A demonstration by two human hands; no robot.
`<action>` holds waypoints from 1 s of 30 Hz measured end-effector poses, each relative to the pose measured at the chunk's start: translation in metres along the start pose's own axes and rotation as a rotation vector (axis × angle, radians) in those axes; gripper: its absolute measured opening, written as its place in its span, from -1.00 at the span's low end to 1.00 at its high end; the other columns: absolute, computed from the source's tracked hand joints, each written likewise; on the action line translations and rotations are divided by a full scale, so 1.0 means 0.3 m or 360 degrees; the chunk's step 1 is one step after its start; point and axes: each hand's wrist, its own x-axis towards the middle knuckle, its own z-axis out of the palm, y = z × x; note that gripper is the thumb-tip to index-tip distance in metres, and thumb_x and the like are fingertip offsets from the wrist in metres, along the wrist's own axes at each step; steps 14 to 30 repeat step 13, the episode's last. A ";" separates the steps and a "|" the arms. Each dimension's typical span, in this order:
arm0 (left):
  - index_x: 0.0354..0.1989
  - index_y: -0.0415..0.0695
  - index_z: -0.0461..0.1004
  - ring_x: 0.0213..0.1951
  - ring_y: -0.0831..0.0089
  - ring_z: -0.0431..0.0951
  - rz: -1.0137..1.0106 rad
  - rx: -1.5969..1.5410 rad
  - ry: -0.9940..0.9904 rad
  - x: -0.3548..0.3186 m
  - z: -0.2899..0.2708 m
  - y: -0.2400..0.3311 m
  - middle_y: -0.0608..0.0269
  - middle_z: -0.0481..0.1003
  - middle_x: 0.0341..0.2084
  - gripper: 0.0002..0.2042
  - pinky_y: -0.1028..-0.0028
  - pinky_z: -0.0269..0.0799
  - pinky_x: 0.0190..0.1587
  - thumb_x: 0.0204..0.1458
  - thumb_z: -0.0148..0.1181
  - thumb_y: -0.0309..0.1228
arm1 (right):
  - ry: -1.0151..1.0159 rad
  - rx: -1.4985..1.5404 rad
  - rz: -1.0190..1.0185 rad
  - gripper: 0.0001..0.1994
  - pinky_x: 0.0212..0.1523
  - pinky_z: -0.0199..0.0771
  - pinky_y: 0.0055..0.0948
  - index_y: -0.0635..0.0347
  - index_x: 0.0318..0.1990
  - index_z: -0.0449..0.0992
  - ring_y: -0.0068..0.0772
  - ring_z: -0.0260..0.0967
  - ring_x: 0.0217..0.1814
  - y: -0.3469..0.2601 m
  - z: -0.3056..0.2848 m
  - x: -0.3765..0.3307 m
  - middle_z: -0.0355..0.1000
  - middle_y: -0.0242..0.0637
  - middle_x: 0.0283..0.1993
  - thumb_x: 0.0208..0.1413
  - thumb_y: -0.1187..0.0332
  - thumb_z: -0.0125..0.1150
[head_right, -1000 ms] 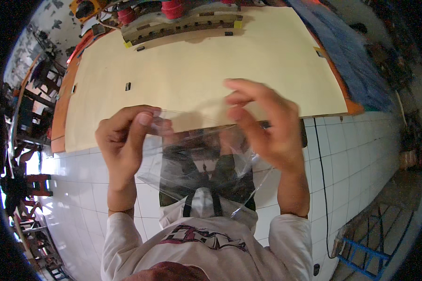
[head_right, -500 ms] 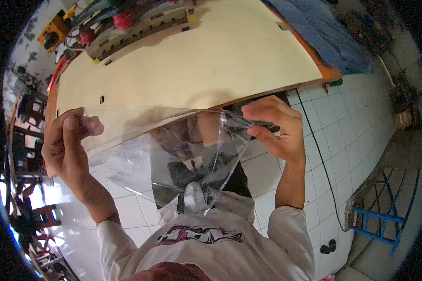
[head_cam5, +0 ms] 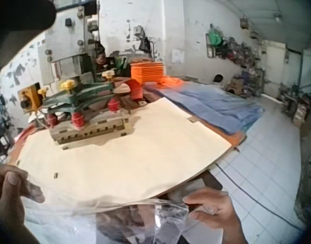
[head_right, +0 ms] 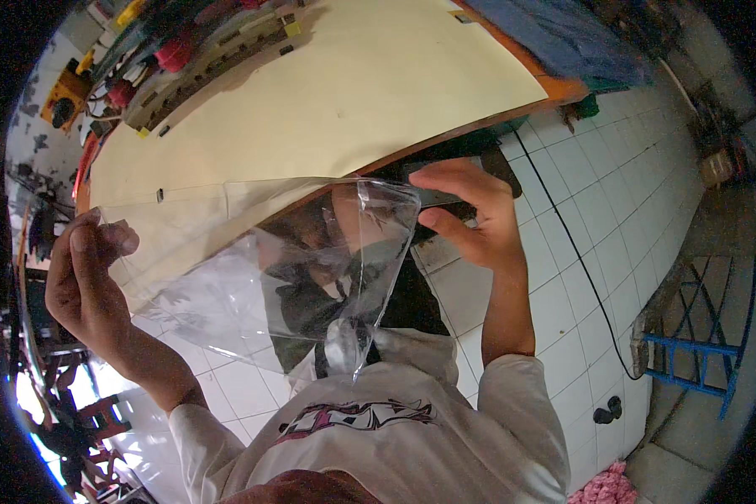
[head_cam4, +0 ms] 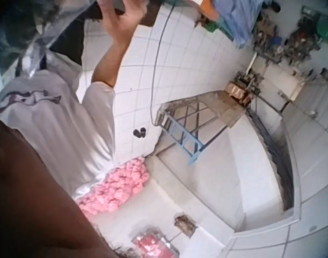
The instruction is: The person takes the plastic film bag from the machine work table and opens, pulls, and separates its layers and edges by hand.
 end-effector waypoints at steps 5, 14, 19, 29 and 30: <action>-0.24 -0.38 0.56 -0.54 0.44 0.59 0.0012 0.0002 -0.0050 0.004 0.017 -0.002 0.08 0.57 -0.56 -0.76 0.53 0.53 -0.42 0.21 0.08 -0.40 | 0.0084 0.0047 0.0009 -0.65 -0.04 0.45 -0.36 0.29 -0.09 0.58 -0.25 0.49 -0.10 -0.005 0.039 -0.001 0.55 -0.17 -0.15 -0.07 0.37 0.43; -0.19 -0.38 0.56 -0.56 0.41 0.59 0.0013 -0.0101 -0.0152 0.045 -0.012 -0.051 0.03 0.57 -0.56 -0.73 0.53 0.55 -0.42 0.21 0.10 -0.36 | 0.0199 0.0110 -0.0103 -0.59 0.00 0.41 -0.37 0.22 0.00 0.56 -0.23 0.45 -0.09 0.033 0.054 -0.005 0.51 -0.24 -0.12 -0.03 0.32 0.42; -0.19 -0.38 0.56 -0.56 0.41 0.59 0.0013 -0.0101 -0.0152 0.045 -0.012 -0.051 0.03 0.57 -0.56 -0.73 0.53 0.55 -0.42 0.21 0.10 -0.36 | 0.0199 0.0110 -0.0103 -0.59 0.00 0.41 -0.37 0.22 0.00 0.56 -0.23 0.45 -0.09 0.033 0.054 -0.005 0.51 -0.24 -0.12 -0.03 0.32 0.42; -0.19 -0.38 0.56 -0.56 0.41 0.59 0.0013 -0.0101 -0.0152 0.045 -0.012 -0.051 0.03 0.57 -0.56 -0.73 0.53 0.55 -0.42 0.21 0.10 -0.36 | 0.0199 0.0110 -0.0103 -0.59 0.00 0.41 -0.37 0.22 0.00 0.56 -0.23 0.45 -0.09 0.033 0.054 -0.005 0.51 -0.24 -0.12 -0.03 0.32 0.42; -0.19 -0.38 0.56 -0.56 0.41 0.59 0.0013 -0.0101 -0.0152 0.045 -0.012 -0.051 0.03 0.57 -0.56 -0.73 0.53 0.55 -0.42 0.21 0.10 -0.36 | 0.0199 0.0110 -0.0103 -0.59 0.00 0.41 -0.37 0.22 0.00 0.56 -0.23 0.45 -0.09 0.033 0.054 -0.005 0.51 -0.24 -0.12 -0.03 0.32 0.42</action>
